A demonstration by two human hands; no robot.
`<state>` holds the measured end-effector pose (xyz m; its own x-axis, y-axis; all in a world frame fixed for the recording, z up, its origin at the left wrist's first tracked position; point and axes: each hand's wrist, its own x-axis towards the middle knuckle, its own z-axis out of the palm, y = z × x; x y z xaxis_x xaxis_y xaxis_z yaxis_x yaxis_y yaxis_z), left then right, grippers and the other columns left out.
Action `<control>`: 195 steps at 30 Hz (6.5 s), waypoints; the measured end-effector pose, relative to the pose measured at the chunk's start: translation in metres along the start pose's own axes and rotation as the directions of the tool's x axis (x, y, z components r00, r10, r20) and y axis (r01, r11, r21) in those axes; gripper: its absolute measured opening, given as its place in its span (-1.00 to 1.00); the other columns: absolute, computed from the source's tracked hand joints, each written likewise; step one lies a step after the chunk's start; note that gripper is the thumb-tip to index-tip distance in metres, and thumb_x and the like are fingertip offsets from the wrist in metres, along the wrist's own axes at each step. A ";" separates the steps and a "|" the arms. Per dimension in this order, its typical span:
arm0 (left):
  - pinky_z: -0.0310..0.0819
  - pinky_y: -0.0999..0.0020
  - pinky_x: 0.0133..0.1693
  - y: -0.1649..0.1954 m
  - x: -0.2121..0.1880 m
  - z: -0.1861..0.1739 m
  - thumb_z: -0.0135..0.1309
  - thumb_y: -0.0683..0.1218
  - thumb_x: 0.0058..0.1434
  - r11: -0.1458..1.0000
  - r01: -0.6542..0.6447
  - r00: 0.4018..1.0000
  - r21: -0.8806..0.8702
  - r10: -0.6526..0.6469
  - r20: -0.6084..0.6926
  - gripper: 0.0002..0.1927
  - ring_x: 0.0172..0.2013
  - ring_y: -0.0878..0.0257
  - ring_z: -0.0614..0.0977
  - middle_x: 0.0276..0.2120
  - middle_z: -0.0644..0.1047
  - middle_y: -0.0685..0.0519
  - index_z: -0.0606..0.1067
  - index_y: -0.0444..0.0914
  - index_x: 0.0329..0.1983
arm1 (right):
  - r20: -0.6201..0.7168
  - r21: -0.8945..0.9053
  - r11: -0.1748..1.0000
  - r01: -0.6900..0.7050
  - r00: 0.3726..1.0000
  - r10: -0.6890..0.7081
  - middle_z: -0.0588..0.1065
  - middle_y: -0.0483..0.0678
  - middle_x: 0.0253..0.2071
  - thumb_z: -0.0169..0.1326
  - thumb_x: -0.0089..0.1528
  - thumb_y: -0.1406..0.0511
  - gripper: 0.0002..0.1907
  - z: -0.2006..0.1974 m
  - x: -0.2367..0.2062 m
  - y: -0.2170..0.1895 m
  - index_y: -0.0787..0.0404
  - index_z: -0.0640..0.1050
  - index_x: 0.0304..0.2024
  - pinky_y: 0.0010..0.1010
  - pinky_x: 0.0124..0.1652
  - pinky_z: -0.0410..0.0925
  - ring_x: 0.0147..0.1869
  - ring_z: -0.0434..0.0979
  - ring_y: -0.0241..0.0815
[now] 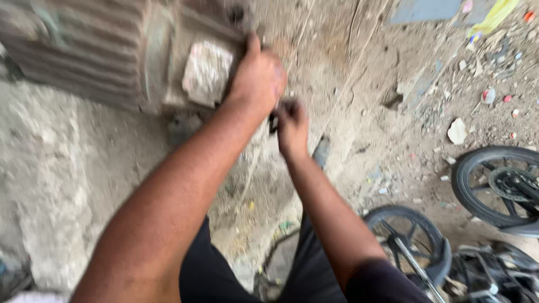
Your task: The person crouches on the ground beside a wall working on a rusty electric motor. They hold the motor steady with one hand while scraping and filing its mounting surface with a small hand tool, then reposition the motor and work on fitting a component onto its shaft end.
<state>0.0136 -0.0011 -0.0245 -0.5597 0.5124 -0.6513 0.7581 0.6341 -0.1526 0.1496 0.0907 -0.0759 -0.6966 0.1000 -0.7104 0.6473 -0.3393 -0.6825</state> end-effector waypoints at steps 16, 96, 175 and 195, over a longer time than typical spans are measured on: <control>0.01 -0.36 0.25 0.000 0.002 0.005 0.18 0.05 0.17 0.998 -0.044 0.995 0.039 0.040 0.092 -0.73 0.06 0.09 0.59 -0.11 0.67 0.06 0.68 -0.06 -0.09 | -0.003 0.009 1.000 0.006 1.000 -0.006 0.51 -0.01 -0.39 0.17 0.29 0.28 -0.78 0.001 0.000 0.008 0.26 0.40 -0.23 -0.38 -0.53 0.34 -0.41 0.50 -0.24; 0.17 -0.30 0.16 -0.005 -0.011 -0.004 0.17 0.00 0.20 1.000 0.012 0.994 0.007 -0.011 -0.105 -0.82 -0.02 0.14 0.60 -0.32 0.65 0.02 0.68 -0.11 -0.21 | 0.042 -0.068 0.997 0.048 0.998 -0.046 0.53 -0.04 -0.28 0.11 0.37 0.29 -0.78 -0.004 -0.019 0.014 0.28 0.40 -0.05 -0.50 -0.47 0.40 -0.32 0.53 -0.31; 0.17 -0.26 0.08 0.001 -0.008 0.004 0.20 0.13 0.19 0.996 0.036 0.998 0.081 -0.031 -0.058 -0.73 -0.03 0.17 0.58 -0.23 0.66 0.09 0.69 -0.05 -0.14 | 0.061 -0.005 0.994 0.108 0.992 -0.107 0.54 -0.04 -0.26 0.13 0.37 0.32 -0.78 0.000 -0.018 0.017 0.30 0.41 -0.04 -0.50 -0.45 0.42 -0.32 0.54 -0.32; 0.11 -0.33 0.17 -0.005 -0.008 -0.008 0.20 0.08 0.18 0.999 -0.014 0.999 -0.035 0.016 0.045 -0.76 0.02 0.11 0.56 -0.22 0.67 0.07 0.69 -0.06 -0.16 | -0.029 -0.078 0.987 0.142 0.989 -0.145 0.56 -0.02 -0.32 0.17 0.33 0.34 -0.78 0.009 -0.019 0.025 0.33 0.43 -0.08 -0.51 -0.42 0.44 -0.36 0.53 -0.33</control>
<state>0.0118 -0.0038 -0.0127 -0.5320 0.4961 -0.6862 0.7537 0.6468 -0.1168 0.1758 0.0722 -0.0781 -0.7738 0.1749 -0.6088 0.5639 -0.2477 -0.7878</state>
